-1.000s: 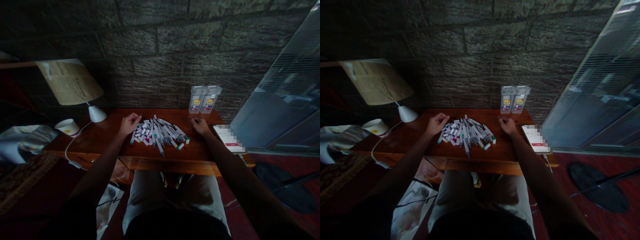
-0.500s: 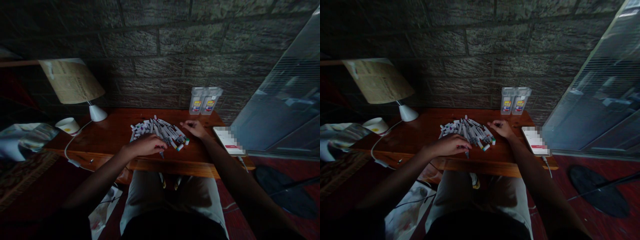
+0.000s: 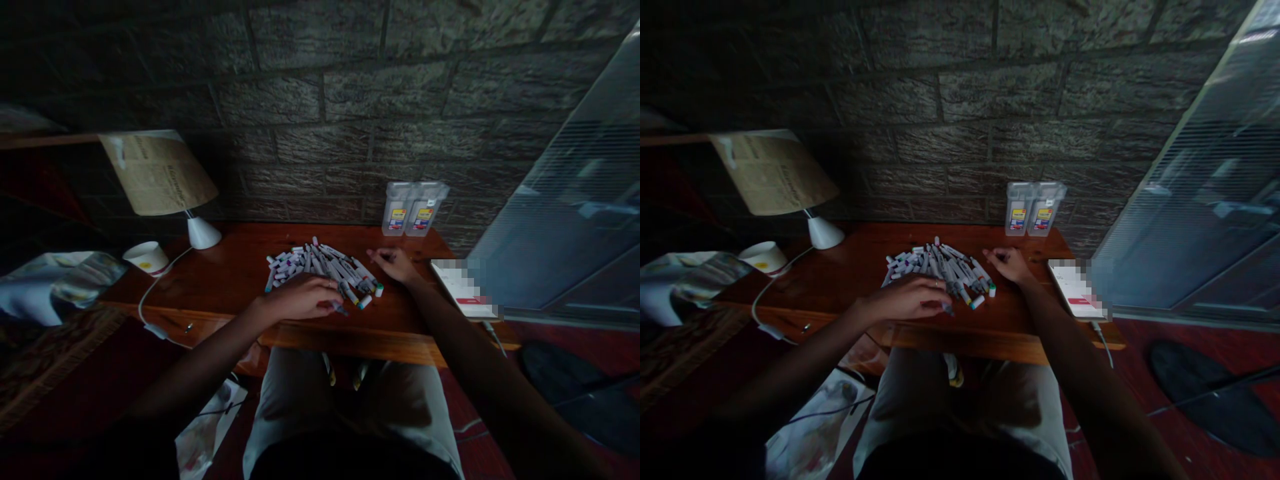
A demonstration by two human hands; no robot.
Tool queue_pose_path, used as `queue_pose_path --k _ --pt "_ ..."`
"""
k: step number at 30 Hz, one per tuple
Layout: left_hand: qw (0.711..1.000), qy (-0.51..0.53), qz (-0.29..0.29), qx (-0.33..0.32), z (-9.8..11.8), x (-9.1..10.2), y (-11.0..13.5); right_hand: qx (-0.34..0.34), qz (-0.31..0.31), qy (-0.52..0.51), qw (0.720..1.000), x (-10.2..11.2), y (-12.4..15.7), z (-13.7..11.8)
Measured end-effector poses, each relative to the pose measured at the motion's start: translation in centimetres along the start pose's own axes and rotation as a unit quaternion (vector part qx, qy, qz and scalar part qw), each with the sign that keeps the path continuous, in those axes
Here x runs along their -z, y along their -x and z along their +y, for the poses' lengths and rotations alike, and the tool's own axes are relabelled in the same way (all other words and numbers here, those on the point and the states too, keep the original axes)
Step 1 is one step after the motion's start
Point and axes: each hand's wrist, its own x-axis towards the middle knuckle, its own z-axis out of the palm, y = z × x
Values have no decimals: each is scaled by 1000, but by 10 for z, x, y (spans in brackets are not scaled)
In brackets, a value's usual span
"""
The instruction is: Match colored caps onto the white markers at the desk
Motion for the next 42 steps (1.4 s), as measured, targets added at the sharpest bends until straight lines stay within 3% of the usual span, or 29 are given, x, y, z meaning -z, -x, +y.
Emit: queue_pose_path --k 4,6,8,10,13,15,18,22,25,28,30,33,35,38,42 --pt "971 195 140 14 -13 18 -6 -2 2 2 1000 -1 0 -1" --pt "921 314 217 77 -28 28 -6 -7 0 5 1000 -1 1 -1" --pt "847 413 300 147 -50 37 -4 -15 -4 8 1000 0 1 -2" --pt "784 459 370 194 -77 43 2 -22 -11 8 1000 0 1 -3" --pt "757 407 430 275 -121 43 18 -29 -16 3 999 0 1 -3" --pt "773 292 432 362 -148 35 35 -32 -16 0 999 0 1 -2" --pt "796 67 342 496 -174 19 63 -32 -12 1 999 -1 0 0" --pt "750 -96 208 620 -184 3 89 -24 -9 -2 1000 -2 -1 1" --pt "729 -136 183 646 -171 2 90 -25 -8 -9 1000 -2 0 -1" --pt "752 -174 204 602 -130 13 74 -31 -9 -8 999 -1 0 -4" --pt "795 -172 201 545 -87 20 56 -33 -13 -5 999 0 0 -4" --pt "884 -146 82 436 -23 21 28 -36 -10 0 999 0 -1 -2" --pt "905 -132 5 403 6 12 13 -34 -6 1 999 -1 -1 -1" --pt "909 -128 -52 392 17 -4 1 -30 -4 -3 1000 -1 -1 1" --pt "910 -113 -69 392 3 -11 -1 -31 -7 -7 999 0 0 -1"
